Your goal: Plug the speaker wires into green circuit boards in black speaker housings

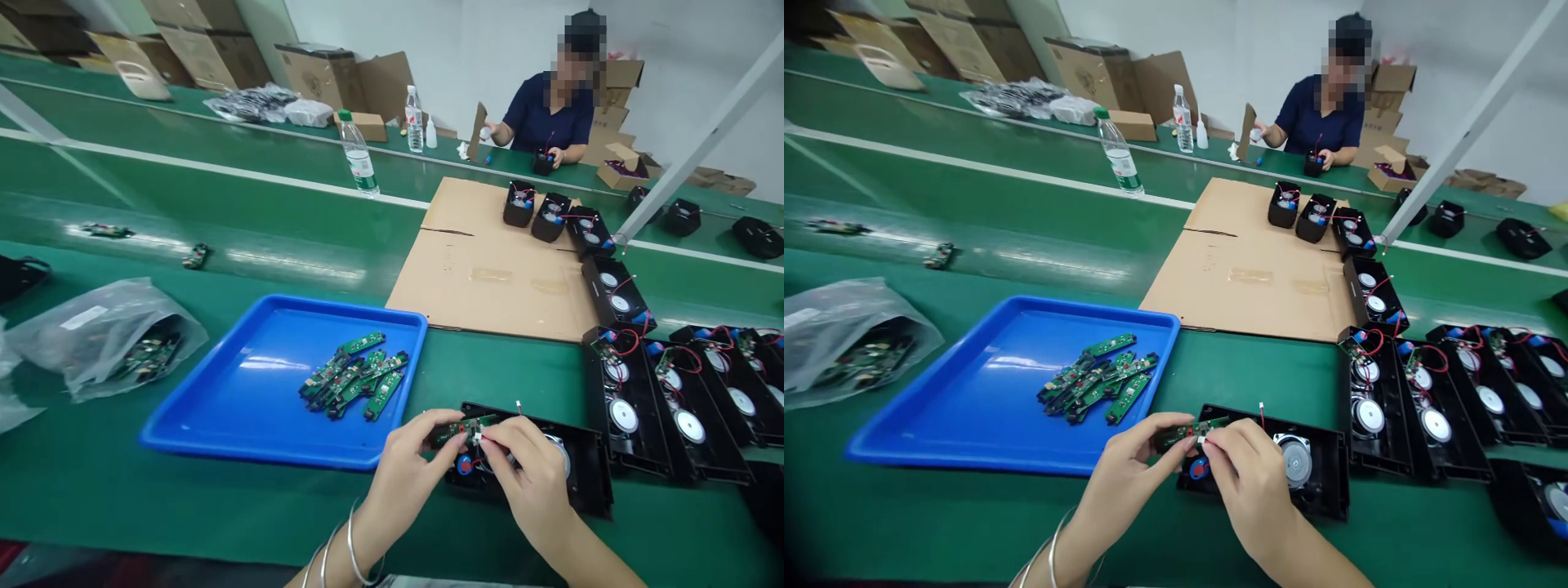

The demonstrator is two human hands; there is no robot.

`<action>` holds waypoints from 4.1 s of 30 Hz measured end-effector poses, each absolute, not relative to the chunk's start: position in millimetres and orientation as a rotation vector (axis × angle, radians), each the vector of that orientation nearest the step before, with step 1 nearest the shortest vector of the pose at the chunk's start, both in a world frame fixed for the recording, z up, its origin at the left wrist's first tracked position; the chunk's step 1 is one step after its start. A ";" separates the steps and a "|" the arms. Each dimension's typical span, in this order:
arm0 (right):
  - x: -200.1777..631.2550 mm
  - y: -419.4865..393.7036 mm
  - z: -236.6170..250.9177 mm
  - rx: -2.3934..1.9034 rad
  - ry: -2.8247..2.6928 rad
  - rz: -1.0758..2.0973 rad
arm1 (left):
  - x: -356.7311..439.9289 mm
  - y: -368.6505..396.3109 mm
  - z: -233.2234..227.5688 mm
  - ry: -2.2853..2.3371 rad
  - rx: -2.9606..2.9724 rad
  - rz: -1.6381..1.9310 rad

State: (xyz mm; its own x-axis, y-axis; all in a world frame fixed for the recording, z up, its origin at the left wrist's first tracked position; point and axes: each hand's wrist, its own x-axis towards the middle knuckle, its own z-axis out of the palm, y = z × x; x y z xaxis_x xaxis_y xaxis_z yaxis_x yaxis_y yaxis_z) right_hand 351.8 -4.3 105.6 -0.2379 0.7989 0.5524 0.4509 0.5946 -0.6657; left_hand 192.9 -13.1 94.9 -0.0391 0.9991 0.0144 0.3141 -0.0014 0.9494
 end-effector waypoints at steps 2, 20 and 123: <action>351.4 -3.7 103.7 -1.017 -1.898 0.473 | 195.3 -13.8 97.4 1.471 1.430 1.081; 348.0 -3.1 113.0 -0.880 -2.015 0.518 | 173.3 -3.9 103.4 0.950 0.874 0.977; 420.0 -7.2 75.7 -1.378 -1.642 1.153 | 246.8 -23.5 94.5 1.580 1.382 0.875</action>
State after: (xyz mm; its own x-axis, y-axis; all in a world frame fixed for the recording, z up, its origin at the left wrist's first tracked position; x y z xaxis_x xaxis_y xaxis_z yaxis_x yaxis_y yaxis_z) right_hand 420.0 -7.2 75.7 -0.1954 0.9802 -0.0335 0.3645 0.0409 -0.9303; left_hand 246.8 -23.5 94.5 -0.0386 0.9887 -0.1448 0.4021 0.1480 0.9036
